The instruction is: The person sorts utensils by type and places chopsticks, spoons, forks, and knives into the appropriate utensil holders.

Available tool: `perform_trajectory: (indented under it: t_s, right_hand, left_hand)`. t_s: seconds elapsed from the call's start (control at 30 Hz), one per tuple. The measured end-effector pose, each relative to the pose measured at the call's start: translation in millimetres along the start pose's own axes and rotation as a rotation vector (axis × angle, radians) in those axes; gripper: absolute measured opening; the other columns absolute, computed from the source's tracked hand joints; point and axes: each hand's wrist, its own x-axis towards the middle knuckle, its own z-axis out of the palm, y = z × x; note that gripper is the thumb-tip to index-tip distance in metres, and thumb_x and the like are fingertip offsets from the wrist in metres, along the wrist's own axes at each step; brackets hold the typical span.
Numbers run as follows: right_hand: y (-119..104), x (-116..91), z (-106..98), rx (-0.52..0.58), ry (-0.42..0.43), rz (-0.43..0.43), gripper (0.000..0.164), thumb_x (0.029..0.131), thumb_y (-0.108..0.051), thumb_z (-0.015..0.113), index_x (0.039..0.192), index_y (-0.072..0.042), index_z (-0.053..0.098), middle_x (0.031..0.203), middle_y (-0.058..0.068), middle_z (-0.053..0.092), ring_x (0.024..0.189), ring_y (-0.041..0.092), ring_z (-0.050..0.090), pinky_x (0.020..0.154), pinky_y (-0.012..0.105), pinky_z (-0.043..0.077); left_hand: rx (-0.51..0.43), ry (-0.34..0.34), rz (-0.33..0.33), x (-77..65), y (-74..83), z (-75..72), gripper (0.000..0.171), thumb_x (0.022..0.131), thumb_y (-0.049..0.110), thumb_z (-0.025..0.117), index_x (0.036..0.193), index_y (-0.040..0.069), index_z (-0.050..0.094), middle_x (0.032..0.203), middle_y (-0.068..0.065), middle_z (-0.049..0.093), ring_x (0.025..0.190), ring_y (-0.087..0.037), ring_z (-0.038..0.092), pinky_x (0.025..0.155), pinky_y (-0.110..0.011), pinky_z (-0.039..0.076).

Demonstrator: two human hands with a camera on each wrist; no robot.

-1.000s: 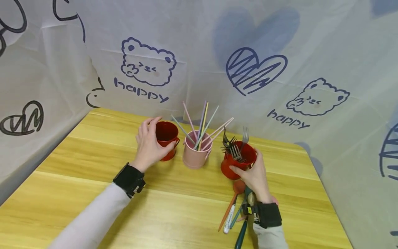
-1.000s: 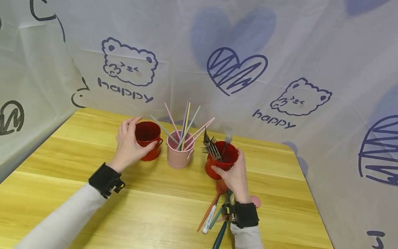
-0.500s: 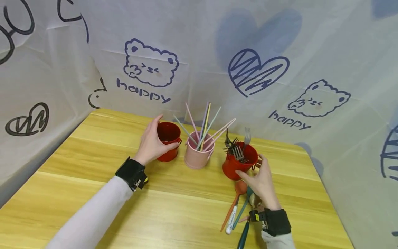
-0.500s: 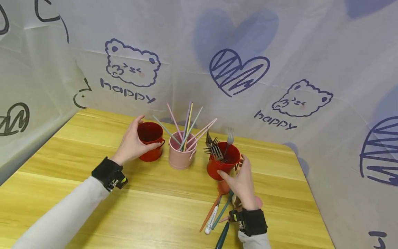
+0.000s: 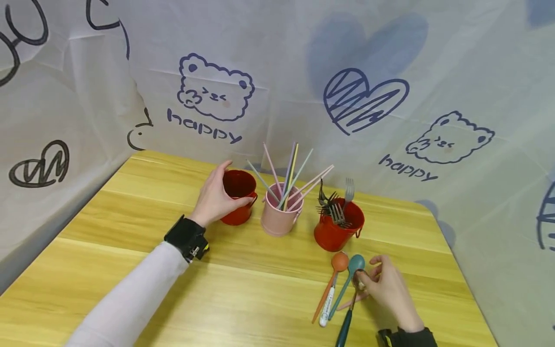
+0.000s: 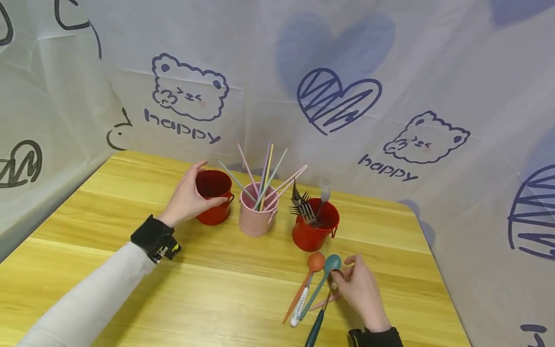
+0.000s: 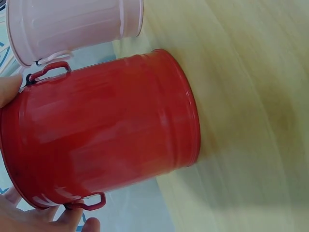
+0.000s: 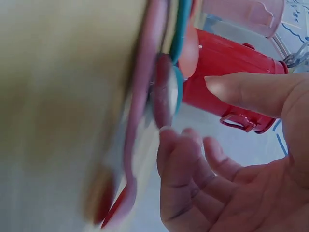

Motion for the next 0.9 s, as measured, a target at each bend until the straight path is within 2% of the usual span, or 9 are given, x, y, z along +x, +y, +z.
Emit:
perform_trajectory:
  t_s: [0.17, 0.27, 0.4, 0.53, 0.67, 0.77, 0.9]
  right_hand:
    - [6, -14, 2, -0.036, -0.064, 0.068, 0.028, 0.081, -0.023, 0.073, 0.09, -0.001, 0.058, 0.069, 0.002, 0.058, 0.059, 0.013, 0.052, 0.053, 0.029, 0.043]
    - [6, -19, 7, 0.012, -0.122, 0.121, 0.03, 0.08, -0.027, 0.074, 0.087, -0.004, 0.057, 0.065, 0.001, 0.059, 0.057, 0.013, 0.054, 0.051, 0.026, 0.043]
    - [8, -21, 13, 0.059, -0.142, 0.164, 0.033, 0.08, -0.029, 0.074, 0.087, -0.005, 0.053, 0.06, 0.0, 0.06, 0.053, 0.014, 0.056, 0.049, 0.025, 0.042]
    - [7, -22, 12, 0.032, -0.155, 0.2, 0.032, 0.082, -0.032, 0.072, 0.071, -0.005, 0.058, 0.052, 0.001, 0.058, 0.048, 0.012, 0.05, 0.046, 0.023, 0.036]
    - [3, -22, 11, 0.043, -0.214, 0.229, 0.043, 0.082, -0.041, 0.069, 0.056, -0.008, 0.061, 0.047, 0.002, 0.056, 0.045, 0.013, 0.049, 0.047, 0.023, 0.032]
    - [0, -24, 12, 0.102, -0.25, 0.222, 0.047, 0.08, -0.046, 0.07, 0.056, -0.007, 0.063, 0.048, 0.003, 0.058, 0.047, 0.016, 0.056, 0.05, 0.024, 0.04]
    - [-3, -26, 13, 0.178, -0.279, 0.161, 0.041, 0.078, -0.041, 0.073, 0.059, -0.005, 0.068, 0.05, 0.004, 0.061, 0.049, 0.018, 0.062, 0.056, 0.027, 0.051]
  left_hand:
    - [-0.011, 0.002, 0.003, -2.5, 0.4, -0.5, 0.098, 0.068, 0.035, 0.083, 0.144, 0.011, 0.027, 0.131, -0.018, 0.046, 0.115, -0.033, 0.046, 0.093, -0.054, 0.044]
    - [-0.002, 0.027, 0.013, -8.0, 1.0, -0.2, 0.097, 0.067, 0.034, 0.083, 0.143, 0.01, 0.028, 0.13, -0.018, 0.047, 0.114, -0.033, 0.047, 0.091, -0.053, 0.046]
    - [0.03, 0.063, 0.038, -16.5, 3.9, 1.5, 0.096, 0.066, 0.036, 0.084, 0.141, 0.009, 0.031, 0.128, -0.015, 0.05, 0.113, -0.032, 0.048, 0.089, -0.052, 0.047]
    - [0.049, 0.074, 0.053, -25.5, 7.3, 4.6, 0.097, 0.065, 0.039, 0.084, 0.141, 0.008, 0.032, 0.128, -0.014, 0.051, 0.113, -0.031, 0.049, 0.089, -0.051, 0.048]
    - [0.062, 0.108, 0.071, -31.5, 7.9, 6.1, 0.096, 0.065, 0.039, 0.084, 0.141, 0.008, 0.034, 0.127, -0.015, 0.054, 0.111, -0.033, 0.052, 0.088, -0.051, 0.048]
    - [0.07, 0.135, 0.083, -33.6, 6.6, 6.5, 0.096, 0.065, 0.037, 0.084, 0.141, 0.008, 0.034, 0.125, -0.016, 0.056, 0.109, -0.034, 0.053, 0.087, -0.052, 0.048]
    - [0.082, 0.151, 0.082, -35.0, 6.5, 6.3, 0.096, 0.066, 0.039, 0.083, 0.142, 0.008, 0.034, 0.126, -0.016, 0.056, 0.109, -0.034, 0.053, 0.087, -0.052, 0.048]
